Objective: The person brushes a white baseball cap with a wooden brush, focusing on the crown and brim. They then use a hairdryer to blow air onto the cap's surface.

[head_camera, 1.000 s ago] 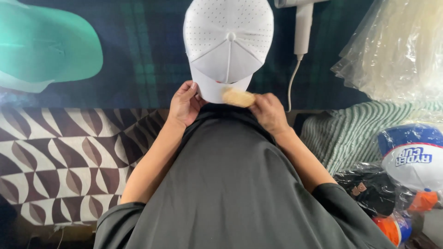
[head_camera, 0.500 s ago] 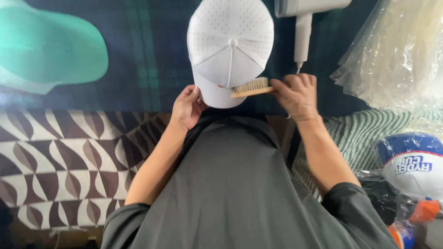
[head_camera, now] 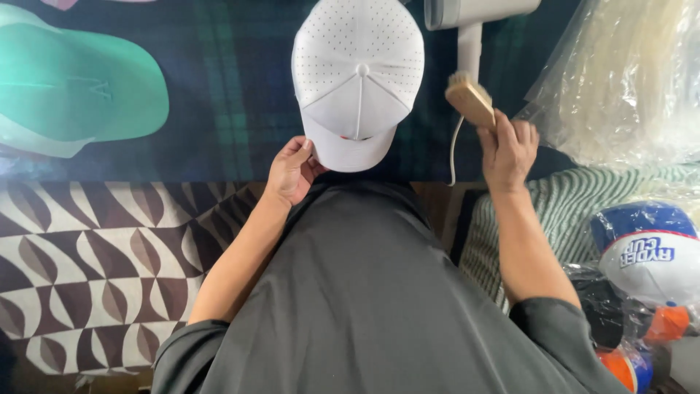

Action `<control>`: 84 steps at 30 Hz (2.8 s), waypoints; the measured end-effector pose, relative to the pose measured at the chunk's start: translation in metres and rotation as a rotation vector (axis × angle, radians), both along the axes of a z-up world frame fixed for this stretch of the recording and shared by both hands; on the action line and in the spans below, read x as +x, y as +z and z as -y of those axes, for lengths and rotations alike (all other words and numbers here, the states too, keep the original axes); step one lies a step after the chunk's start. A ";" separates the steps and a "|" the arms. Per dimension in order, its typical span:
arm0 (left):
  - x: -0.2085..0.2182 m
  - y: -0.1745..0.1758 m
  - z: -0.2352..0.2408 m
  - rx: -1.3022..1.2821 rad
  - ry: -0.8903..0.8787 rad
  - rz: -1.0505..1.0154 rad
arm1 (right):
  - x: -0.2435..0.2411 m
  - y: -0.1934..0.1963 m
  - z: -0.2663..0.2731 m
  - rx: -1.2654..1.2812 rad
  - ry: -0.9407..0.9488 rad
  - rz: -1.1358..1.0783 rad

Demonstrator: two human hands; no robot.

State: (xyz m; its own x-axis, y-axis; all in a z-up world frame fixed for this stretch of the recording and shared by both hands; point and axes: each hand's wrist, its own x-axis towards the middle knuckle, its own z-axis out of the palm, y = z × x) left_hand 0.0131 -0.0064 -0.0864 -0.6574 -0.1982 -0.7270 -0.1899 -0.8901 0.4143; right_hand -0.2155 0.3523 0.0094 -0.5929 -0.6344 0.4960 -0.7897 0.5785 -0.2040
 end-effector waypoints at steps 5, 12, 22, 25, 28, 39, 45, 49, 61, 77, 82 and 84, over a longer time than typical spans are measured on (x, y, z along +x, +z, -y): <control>0.009 -0.014 -0.006 0.000 -0.005 0.008 | 0.074 0.048 0.093 -0.085 0.140 0.130; 0.003 -0.021 -0.005 0.004 0.007 -0.017 | 0.030 0.038 0.068 -0.268 -0.194 0.208; 0.005 -0.004 -0.008 0.002 0.012 0.012 | 0.069 0.004 0.077 -0.234 -0.360 0.380; -0.002 0.004 -0.004 -0.016 0.001 0.037 | 0.104 -0.017 0.086 -0.183 -0.296 0.562; 0.003 -0.005 -0.004 0.023 0.015 0.034 | 0.108 -0.037 0.088 -0.073 -0.178 0.354; -0.002 0.005 -0.005 0.007 0.016 0.071 | 0.018 0.023 0.119 -0.188 -0.521 1.177; -0.011 0.034 -0.001 0.006 0.005 0.093 | 0.021 0.091 0.135 -0.337 -0.714 1.224; -0.009 0.010 0.001 0.036 -0.017 0.070 | 0.001 0.120 0.148 -0.124 -0.069 0.563; -0.001 0.009 -0.003 0.029 -0.029 0.048 | -0.074 0.087 0.158 0.014 -0.235 1.091; 0.000 0.010 -0.013 -0.104 0.000 0.120 | -0.024 0.023 0.117 -0.044 -0.441 1.039; -0.011 0.039 -0.008 -0.171 -0.012 0.172 | 0.054 0.027 0.131 -0.712 -0.544 1.320; -0.019 0.076 0.002 -0.405 -0.192 0.344 | 0.048 0.013 0.112 -0.113 -0.736 1.234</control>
State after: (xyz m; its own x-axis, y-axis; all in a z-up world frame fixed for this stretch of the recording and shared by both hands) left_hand -0.0060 -0.0080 -0.0102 -0.4480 -0.4058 -0.7966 -0.5174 -0.6089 0.6012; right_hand -0.1680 0.2406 0.0228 -0.8421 0.0060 -0.5393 0.3864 0.7043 -0.5956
